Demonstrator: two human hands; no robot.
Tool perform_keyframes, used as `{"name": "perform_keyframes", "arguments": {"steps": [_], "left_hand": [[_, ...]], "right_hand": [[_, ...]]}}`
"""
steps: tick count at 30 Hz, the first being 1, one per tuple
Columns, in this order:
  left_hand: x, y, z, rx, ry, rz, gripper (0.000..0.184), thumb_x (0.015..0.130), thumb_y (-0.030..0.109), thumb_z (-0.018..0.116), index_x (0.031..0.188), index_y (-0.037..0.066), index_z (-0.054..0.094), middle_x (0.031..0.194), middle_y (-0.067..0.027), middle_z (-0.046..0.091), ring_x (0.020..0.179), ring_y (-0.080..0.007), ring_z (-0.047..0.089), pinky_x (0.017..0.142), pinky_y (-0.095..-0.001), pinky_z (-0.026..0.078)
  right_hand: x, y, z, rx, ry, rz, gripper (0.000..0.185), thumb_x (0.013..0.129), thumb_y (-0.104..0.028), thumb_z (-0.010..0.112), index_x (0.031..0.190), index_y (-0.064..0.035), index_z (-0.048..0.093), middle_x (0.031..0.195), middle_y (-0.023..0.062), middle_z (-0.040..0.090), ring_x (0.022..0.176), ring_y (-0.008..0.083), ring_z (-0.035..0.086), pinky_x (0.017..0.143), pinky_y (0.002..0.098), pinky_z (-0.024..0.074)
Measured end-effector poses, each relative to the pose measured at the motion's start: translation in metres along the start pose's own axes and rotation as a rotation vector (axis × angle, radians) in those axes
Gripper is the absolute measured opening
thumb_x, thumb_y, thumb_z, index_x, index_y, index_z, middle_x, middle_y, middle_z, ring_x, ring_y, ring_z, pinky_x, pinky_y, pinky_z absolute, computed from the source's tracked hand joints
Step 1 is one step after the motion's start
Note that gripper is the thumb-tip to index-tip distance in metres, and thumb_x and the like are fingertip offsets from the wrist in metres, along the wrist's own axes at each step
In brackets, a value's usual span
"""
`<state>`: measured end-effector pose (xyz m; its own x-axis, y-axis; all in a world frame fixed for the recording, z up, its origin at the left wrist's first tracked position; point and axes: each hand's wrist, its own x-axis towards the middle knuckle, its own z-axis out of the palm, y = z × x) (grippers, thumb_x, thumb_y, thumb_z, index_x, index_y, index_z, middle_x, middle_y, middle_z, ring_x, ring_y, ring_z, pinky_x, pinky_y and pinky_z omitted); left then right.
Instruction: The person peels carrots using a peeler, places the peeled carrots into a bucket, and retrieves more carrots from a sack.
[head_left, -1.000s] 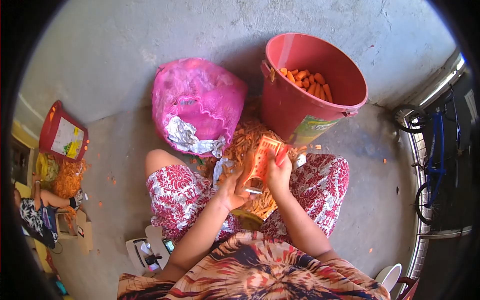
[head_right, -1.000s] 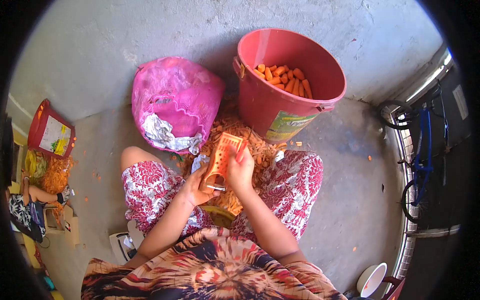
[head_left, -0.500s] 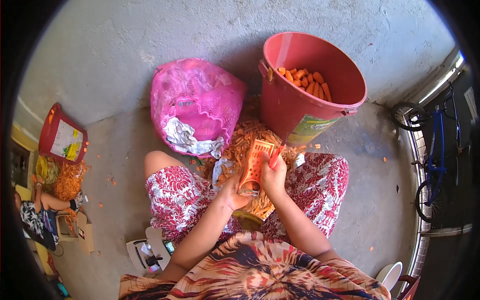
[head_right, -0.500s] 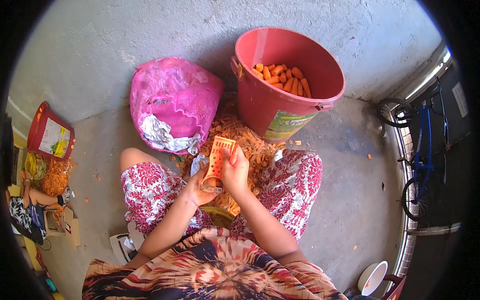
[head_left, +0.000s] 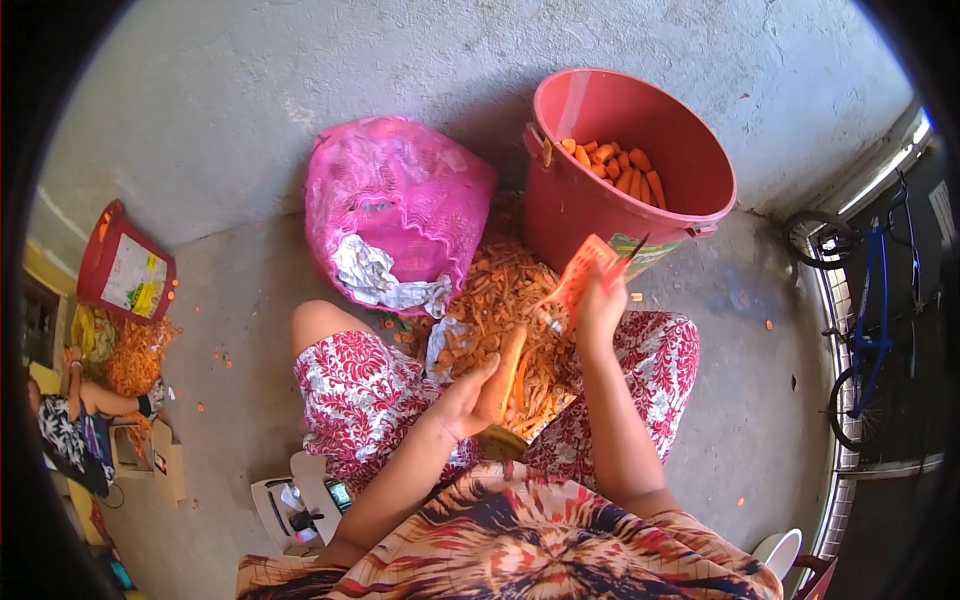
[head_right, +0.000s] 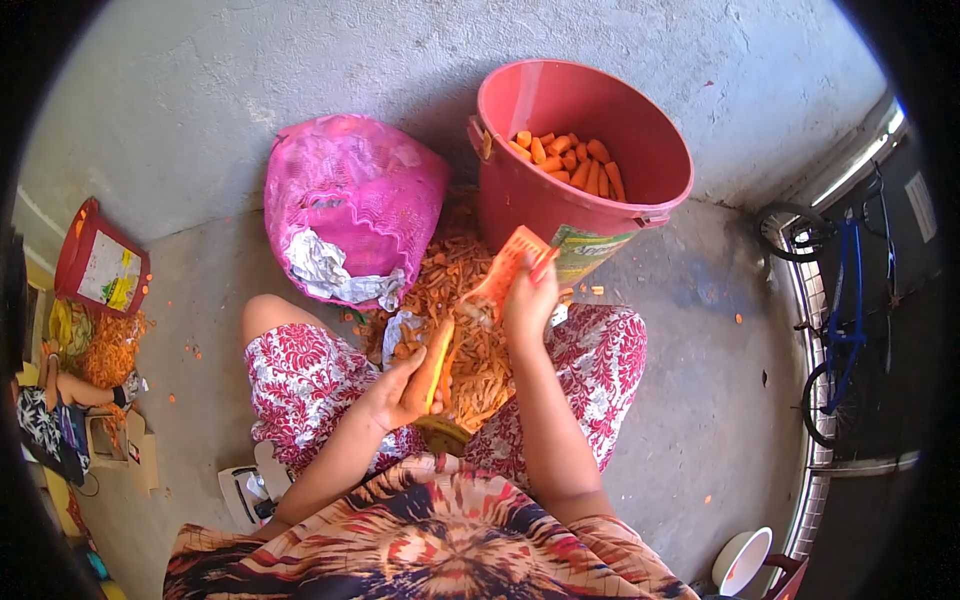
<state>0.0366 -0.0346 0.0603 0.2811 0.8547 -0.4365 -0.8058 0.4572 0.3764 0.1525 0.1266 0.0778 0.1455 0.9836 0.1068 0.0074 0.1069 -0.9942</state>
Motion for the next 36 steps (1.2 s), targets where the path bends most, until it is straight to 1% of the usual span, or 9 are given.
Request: {"name": "perform_keyframes", "arguments": {"steps": [4, 10, 12, 19, 22, 24, 27, 34, 36], "left_hand": [[0.011, 0.012, -0.01, -0.136, -0.102, 0.01, 0.036, 0.083, 0.042, 0.043, 0.104, 0.012, 0.048, 0.085, -0.0042, 0.055, 0.069, -0.0156, 0.051, 0.054, -0.0281, 0.037], [0.025, 0.012, -0.008, -0.213, 0.051, 0.095, 0.033, 0.088, 0.035, 0.034, 0.104, 0.01, 0.05, 0.091, -0.0041, 0.058, 0.079, -0.0186, 0.056, 0.067, -0.0349, 0.046], [0.027, 0.011, -0.011, -0.223, -0.105, 0.087, 0.032, 0.088, 0.033, 0.034, 0.103, 0.011, 0.051, 0.09, -0.0041, 0.058, 0.079, -0.0179, 0.056, 0.067, -0.0345, 0.046], [0.029, 0.013, 0.003, 0.001, 0.148, 0.164, 0.033, 0.087, 0.036, 0.035, 0.102, 0.011, 0.051, 0.086, -0.0043, 0.058, 0.073, -0.0162, 0.056, 0.061, -0.0301, 0.046], [0.023, 0.011, 0.004, 0.079, 0.114, 0.095, 0.037, 0.087, 0.04, 0.033, 0.099, 0.009, 0.05, 0.08, -0.0043, 0.057, 0.066, -0.0161, 0.055, 0.055, -0.0289, 0.045], [0.02, -0.008, -0.018, 0.063, -0.092, -0.058, 0.04, 0.088, 0.042, 0.031, 0.095, 0.008, 0.049, 0.075, -0.0045, 0.055, 0.06, -0.0161, 0.054, 0.052, -0.0286, 0.045], [-0.001, -0.015, 0.004, 0.182, -0.007, -0.059, 0.042, 0.085, 0.048, 0.034, 0.091, 0.008, 0.046, 0.07, -0.0043, 0.05, 0.058, -0.0154, 0.049, 0.05, -0.0279, 0.041], [0.018, 0.007, -0.017, -0.085, 0.057, -0.031, 0.03, 0.082, 0.039, 0.045, 0.096, 0.012, 0.05, 0.076, -0.0043, 0.051, 0.067, -0.0196, 0.048, 0.053, -0.0306, 0.039], [0.02, 0.006, -0.019, -0.076, 0.062, 0.003, 0.03, 0.08, 0.038, 0.047, 0.096, 0.013, 0.051, 0.082, -0.0041, 0.054, 0.07, -0.0202, 0.051, 0.053, -0.032, 0.039]], "right_hand": [[-0.049, -0.004, 0.014, 0.255, -0.226, 0.111, 0.012, 0.085, -0.014, 0.047, 0.078, -0.0048, 0.049, 0.063, -0.002, 0.048, 0.052, 0.0054, 0.042, 0.046, 0.0206, 0.0359], [-0.075, -0.017, 0.014, 0.034, -0.389, 0.056, 0.014, 0.085, -0.014, 0.047, 0.089, -0.0009, 0.051, 0.071, 0.0038, 0.056, 0.063, 0.0083, 0.052, 0.057, 0.0246, 0.0435], [-0.077, -0.026, 0.014, 0.017, -0.381, 0.044, 0.015, 0.085, -0.016, 0.048, 0.084, -0.0014, 0.051, 0.069, 0.0013, 0.053, 0.062, 0.0071, 0.047, 0.055, 0.0238, 0.0413], [-0.075, -0.014, 0.014, -0.187, -0.342, -0.101, 0.013, 0.084, -0.012, 0.048, 0.078, -0.0016, 0.051, 0.065, 0.0019, 0.051, 0.06, 0.0077, 0.046, 0.055, 0.0242, 0.0406], [-0.053, 0.01, 0.017, -0.132, -0.154, -0.383, 0.01, 0.082, -0.01, 0.049, 0.082, -0.0007, 0.053, 0.062, 0.0092, 0.054, 0.056, 0.014, 0.051, 0.054, 0.0287, 0.042], [-0.005, 0.015, 0.002, -0.033, -0.016, 0.037, 0.011, 0.082, -0.011, 0.049, 0.078, -0.0009, 0.051, 0.058, 0.0042, 0.049, 0.052, 0.0105, 0.044, 0.05, 0.0267, 0.0382], [0.031, 0.012, -0.012, -0.037, 0.19, -0.065, 0.015, 0.084, -0.013, 0.047, 0.073, -0.0027, 0.048, 0.057, -0.0014, 0.043, 0.052, 0.0075, 0.038, 0.047, 0.0239, 0.0342], [-0.048, -0.007, 0.008, 0.095, -0.158, 0.16, 0.008, 0.083, -0.009, 0.049, 0.077, -0.0031, 0.05, 0.064, 0.0009, 0.05, 0.055, 0.0091, 0.044, 0.051, 0.024, 0.0391], [-0.065, 0.0, 0.016, 0.015, -0.2, -0.019, 0.005, 0.081, -0.007, 0.05, 0.078, -0.0024, 0.05, 0.063, 0.0049, 0.051, 0.054, 0.0126, 0.046, 0.052, 0.0262, 0.041]]}}
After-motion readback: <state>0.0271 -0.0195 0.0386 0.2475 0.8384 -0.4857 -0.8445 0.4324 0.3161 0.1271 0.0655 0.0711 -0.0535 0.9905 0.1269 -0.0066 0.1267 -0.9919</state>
